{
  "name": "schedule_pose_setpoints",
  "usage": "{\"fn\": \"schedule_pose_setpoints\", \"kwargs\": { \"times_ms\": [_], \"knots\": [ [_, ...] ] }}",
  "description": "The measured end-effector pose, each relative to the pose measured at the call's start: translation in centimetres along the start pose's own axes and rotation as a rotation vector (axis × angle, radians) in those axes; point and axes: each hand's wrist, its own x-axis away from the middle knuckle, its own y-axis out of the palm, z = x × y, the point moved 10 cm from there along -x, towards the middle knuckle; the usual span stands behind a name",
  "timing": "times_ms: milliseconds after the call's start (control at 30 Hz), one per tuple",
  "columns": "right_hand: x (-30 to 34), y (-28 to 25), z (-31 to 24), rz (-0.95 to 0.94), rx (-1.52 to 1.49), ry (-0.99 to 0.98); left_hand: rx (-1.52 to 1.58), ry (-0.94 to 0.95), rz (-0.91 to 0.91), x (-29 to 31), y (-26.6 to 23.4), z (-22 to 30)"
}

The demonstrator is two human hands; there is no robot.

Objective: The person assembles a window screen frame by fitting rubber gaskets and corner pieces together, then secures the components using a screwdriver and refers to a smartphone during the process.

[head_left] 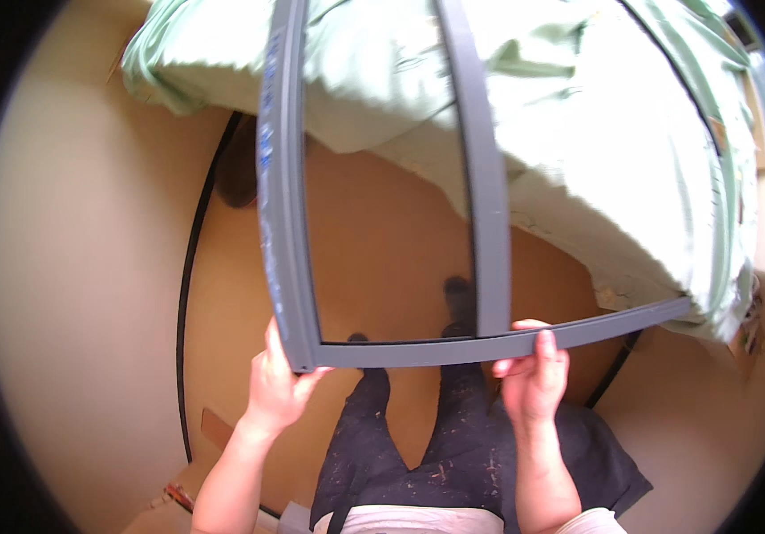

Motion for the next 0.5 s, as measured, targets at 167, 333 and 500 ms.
{"fn": "schedule_pose_setpoints", "kwargs": {
  "times_ms": [167,333,500],
  "knots": [
    [1.8,-1.0,-0.3,-0.046,0.059,0.262,-0.161,-0.108,-0.03,0.2,0.5,-0.3],
    [6.4,-7.6,-4.8,-0.069,0.31,0.216,-0.175,-0.187,-0.04,3.0,-3.7,0.9],
    [8.6,-21.7,-23.6,0.434,0.474,-0.269,-0.39,-0.246,-0.15,3.4,-4.2,6.9]
  ]
}}
